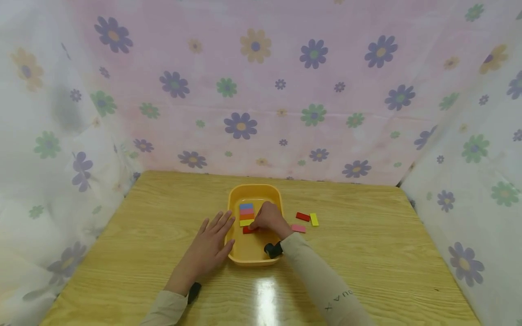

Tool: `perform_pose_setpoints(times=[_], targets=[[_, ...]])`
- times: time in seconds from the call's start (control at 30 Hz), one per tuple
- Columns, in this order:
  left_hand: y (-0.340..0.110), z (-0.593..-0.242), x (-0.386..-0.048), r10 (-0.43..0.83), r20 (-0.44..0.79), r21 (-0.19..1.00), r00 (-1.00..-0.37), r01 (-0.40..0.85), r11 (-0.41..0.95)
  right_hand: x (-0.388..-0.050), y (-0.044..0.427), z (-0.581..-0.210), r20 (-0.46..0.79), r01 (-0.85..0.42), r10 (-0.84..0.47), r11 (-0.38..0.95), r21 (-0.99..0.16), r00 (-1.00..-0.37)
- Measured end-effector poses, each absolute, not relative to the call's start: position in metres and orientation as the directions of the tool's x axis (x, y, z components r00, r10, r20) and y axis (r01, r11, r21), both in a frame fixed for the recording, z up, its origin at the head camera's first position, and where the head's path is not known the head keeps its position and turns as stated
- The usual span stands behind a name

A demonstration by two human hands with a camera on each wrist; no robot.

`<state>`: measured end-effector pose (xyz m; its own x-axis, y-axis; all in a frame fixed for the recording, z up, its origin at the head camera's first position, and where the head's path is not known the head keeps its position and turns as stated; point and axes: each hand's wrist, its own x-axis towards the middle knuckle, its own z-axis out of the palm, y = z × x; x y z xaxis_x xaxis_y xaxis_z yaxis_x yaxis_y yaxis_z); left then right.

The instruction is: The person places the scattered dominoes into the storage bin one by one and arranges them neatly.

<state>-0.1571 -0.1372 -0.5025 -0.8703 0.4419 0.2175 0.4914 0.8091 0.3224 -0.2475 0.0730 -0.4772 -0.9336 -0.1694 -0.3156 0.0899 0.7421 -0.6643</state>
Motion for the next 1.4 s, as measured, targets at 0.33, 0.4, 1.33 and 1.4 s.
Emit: perform_pose_setpoints(times=[0.33,0.4,1.33,1.4], targets=[[-0.138,-0.503,-0.157,0.441,0.219,0.33,-0.871,0.491,0.806,-0.25,0.07,-0.485,-0.332,0.12,-0.144,0.742,-0.66,-0.932],[-0.138,-0.503,-0.157,0.441,0.217,0.332,-0.871,0.491,0.806,-0.25,0.07,-0.485,-0.333,0.123,-0.137,0.747,-0.653,-0.933],[-0.137,-0.501,-0.156,0.445,0.23,0.33,-0.865,0.5,0.801,-0.251,0.07,-0.492,-0.29,0.103,-0.144,0.716,-0.69,-0.946],[-0.138,-0.501,-0.157,0.447,0.23,0.325,-0.864,0.501,0.802,-0.252,0.07,-0.492,-0.287,0.1,-0.148,0.711,-0.696,-0.946]])
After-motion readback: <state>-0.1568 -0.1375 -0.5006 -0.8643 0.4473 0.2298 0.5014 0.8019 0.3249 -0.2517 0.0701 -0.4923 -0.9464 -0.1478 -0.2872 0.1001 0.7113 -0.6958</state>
